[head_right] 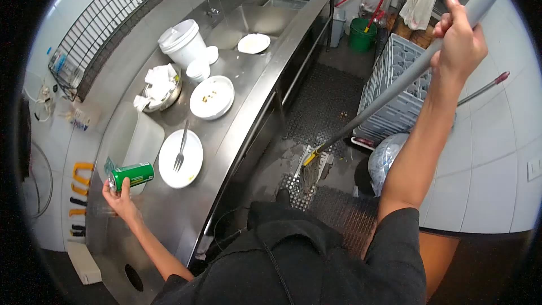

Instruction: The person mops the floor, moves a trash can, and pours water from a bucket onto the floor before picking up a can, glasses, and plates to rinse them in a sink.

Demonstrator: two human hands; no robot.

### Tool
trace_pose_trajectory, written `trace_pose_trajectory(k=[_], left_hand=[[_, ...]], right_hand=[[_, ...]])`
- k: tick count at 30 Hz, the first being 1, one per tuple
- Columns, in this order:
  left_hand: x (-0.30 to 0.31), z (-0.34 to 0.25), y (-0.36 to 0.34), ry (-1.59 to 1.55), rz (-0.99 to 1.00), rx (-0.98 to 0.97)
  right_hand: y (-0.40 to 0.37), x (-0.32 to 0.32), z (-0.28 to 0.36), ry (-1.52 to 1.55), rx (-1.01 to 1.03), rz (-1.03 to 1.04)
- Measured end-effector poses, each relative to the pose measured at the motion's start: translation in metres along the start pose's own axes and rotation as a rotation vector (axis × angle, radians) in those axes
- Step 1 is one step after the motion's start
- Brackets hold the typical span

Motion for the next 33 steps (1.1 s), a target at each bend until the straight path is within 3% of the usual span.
trace_pose_trajectory(k=[5, 8, 13, 18, 20, 22, 23, 24, 25, 29, 31, 33], left_hand=[[-0.091, -0.025, 0.046, -0.177, 0.126, -0.054], [-0.165, -0.026, 0.065, -0.311, 0.267, -0.078], [-0.295, -0.019, 0.086, -0.496, 0.354, -0.075], [-0.468, -0.037, 0.104, -0.529, 0.448, -0.057], [-0.568, -0.062, 0.113, -0.518, 0.523, -0.104], [-0.676, -0.087, 0.124, -0.581, 0.633, -0.167], [-0.727, -0.096, 0.129, -0.596, 0.643, -0.163], [-0.775, -0.108, 0.134, -0.564, 0.667, -0.161], [-0.817, -0.117, 0.139, -0.528, 0.692, -0.152], [-0.951, -0.130, 0.170, -0.469, 0.683, -0.201], [-1.009, -0.131, 0.185, -0.455, 0.668, -0.212], [-1.070, -0.128, 0.200, -0.410, 0.664, -0.221]], right_hand=[[0.054, -0.018, 0.001, -0.035, 0.164, -0.005], [0.069, -0.020, -0.007, -0.096, 0.189, -0.133], [0.114, -0.012, -0.072, -0.140, 0.282, -0.222], [0.194, -0.003, -0.207, -0.082, 0.245, -0.226], [0.242, -0.024, -0.267, -0.219, 0.231, -0.075], [0.276, -0.055, -0.344, -0.329, 0.007, 0.140], [0.301, -0.065, -0.403, -0.318, 0.056, 0.183], [0.312, -0.079, -0.444, -0.492, 0.113, 0.261], [0.319, -0.091, -0.501, -0.476, -0.041, 0.367], [0.358, -0.115, -0.588, -0.140, -0.112, 0.426], [0.381, -0.109, -0.596, -0.146, -0.062, 0.375], [0.412, -0.097, -0.628, -0.222, -0.137, 0.367]])
Point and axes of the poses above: each hand's wrist, its own y-axis towards the middle knuckle, its own x-axis out of the back of the hand, z = x × y, the point moved 8 cm from there along y, towards the middle knuckle, and after that the axes turned 14 degrees about z, right-handed, at the moved point
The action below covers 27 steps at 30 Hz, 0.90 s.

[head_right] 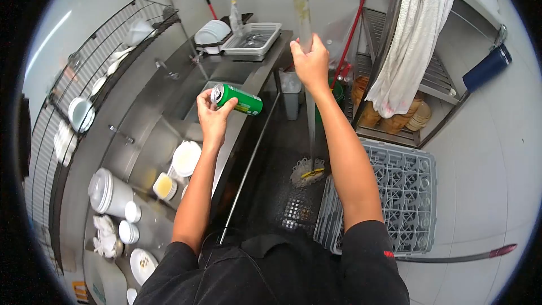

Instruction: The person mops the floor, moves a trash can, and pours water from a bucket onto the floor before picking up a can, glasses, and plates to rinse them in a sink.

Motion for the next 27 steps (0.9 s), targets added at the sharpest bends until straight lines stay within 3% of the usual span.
trace_pose_trajectory(k=[3, 9, 10, 14, 17, 22, 27], left_hand=[[-0.048, 0.051, 0.058, -0.039, 0.000, 0.037], [-0.149, 0.185, 0.176, -0.247, 0.016, 0.119], [-0.167, 0.209, 0.198, -0.263, 0.012, 0.131], [-0.246, 0.313, 0.305, -0.318, 0.041, 0.070], [-0.299, 0.360, 0.375, -0.359, 0.077, 0.193], [-0.398, 0.418, 0.488, -0.354, 0.117, 0.146], [-0.470, 0.421, 0.600, -0.350, 0.066, 0.065]], right_hand=[[0.045, 0.044, -0.046, -0.039, 0.131, -0.145], [0.120, 0.105, -0.130, -0.059, 0.016, -0.250], [0.134, 0.102, -0.144, 0.067, -0.011, -0.225], [0.206, 0.094, -0.218, -0.037, -0.100, -0.229], [0.248, 0.085, -0.279, -0.069, -0.239, -0.252], [0.275, 0.095, -0.344, -0.073, -0.380, -0.332], [0.268, 0.108, -0.356, -0.030, -0.464, -0.411]])
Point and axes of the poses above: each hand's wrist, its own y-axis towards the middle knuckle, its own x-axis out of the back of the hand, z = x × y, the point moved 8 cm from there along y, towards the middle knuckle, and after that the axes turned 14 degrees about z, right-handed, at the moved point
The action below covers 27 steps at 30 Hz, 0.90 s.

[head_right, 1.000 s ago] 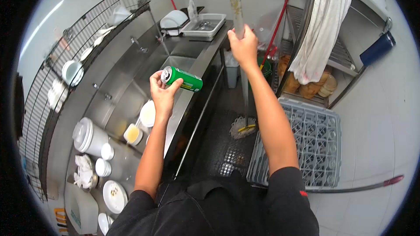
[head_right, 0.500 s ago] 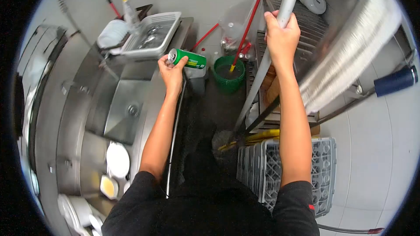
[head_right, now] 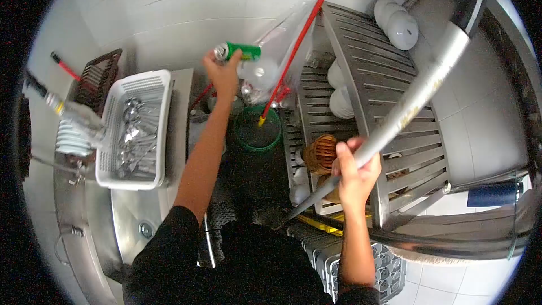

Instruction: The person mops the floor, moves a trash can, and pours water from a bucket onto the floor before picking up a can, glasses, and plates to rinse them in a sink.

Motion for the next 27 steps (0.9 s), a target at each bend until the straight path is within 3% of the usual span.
trace_pose_trajectory(k=[2, 6, 9, 10, 13, 16, 19, 22, 27], left_hand=[[-0.021, 0.006, 0.039, -0.098, -0.066, -0.061], [-0.077, 0.065, 0.095, -0.034, 0.045, -0.059], [-0.109, 0.065, 0.103, 0.169, 0.142, -0.003], [-0.117, 0.076, 0.109, 0.266, 0.146, -0.103], [-0.138, 0.088, 0.117, 0.367, 0.181, -0.133], [-0.155, 0.095, 0.122, 0.377, 0.199, -0.196], [-0.177, 0.116, 0.130, 0.398, 0.347, -0.212], [-0.196, 0.153, 0.128, 0.726, 0.593, 0.020], [-0.207, 0.124, 0.097, 0.849, 0.459, -0.229]], right_hand=[[-0.002, 0.004, -0.002, -0.002, -0.017, -0.008], [-0.007, 0.005, -0.002, 0.024, -0.014, -0.019], [-0.009, 0.006, -0.005, -0.014, -0.012, -0.027], [-0.008, 0.001, -0.002, -0.014, -0.018, -0.028], [-0.008, -0.003, -0.005, -0.020, -0.005, -0.018], [-0.009, -0.005, -0.004, 0.024, -0.014, -0.007], [-0.012, -0.001, -0.003, 0.027, 0.008, -0.010], [-0.010, 0.000, 0.004, 0.040, 0.033, -0.014], [-0.012, 0.016, 0.003, 0.038, 0.034, -0.007]])
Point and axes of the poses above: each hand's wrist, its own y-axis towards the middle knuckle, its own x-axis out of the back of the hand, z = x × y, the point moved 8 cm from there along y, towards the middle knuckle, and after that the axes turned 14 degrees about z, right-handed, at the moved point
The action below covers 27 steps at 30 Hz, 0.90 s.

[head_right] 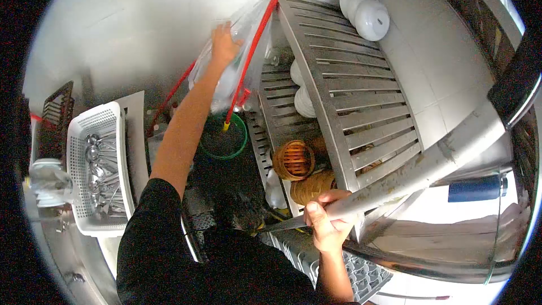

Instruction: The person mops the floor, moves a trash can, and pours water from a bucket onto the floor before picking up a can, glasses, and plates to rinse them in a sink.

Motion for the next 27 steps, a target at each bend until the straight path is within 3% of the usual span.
trace_pose_trajectory(k=[1, 4, 7, 13, 16, 19, 27], left_hand=[[0.007, -0.015, -0.007, 0.028, -0.052, -0.033], [0.015, -0.057, -0.014, -0.136, 0.044, -0.194], [0.001, -0.063, -0.021, -0.313, 0.240, -0.075], [-0.015, -0.063, -0.037, -0.265, 0.368, 0.051], [-0.060, -0.044, -0.012, -0.213, 0.374, 0.056], [-0.093, -0.031, 0.007, -0.464, 0.413, 0.171], [-0.174, 0.010, 0.060, -0.492, 0.297, 0.329]], right_hand=[[0.000, 0.004, -0.001, -0.006, 0.004, 0.007], [0.002, 0.013, -0.002, 0.024, 0.004, 0.018], [0.009, 0.021, -0.006, 0.088, -0.029, 0.019], [0.027, 0.038, -0.017, 0.059, -0.014, -0.021], [0.034, 0.040, -0.027, 0.054, -0.043, -0.061], [0.048, 0.037, -0.038, 0.052, -0.039, -0.047], [0.076, 0.037, -0.049, -0.031, -0.001, -0.042]])
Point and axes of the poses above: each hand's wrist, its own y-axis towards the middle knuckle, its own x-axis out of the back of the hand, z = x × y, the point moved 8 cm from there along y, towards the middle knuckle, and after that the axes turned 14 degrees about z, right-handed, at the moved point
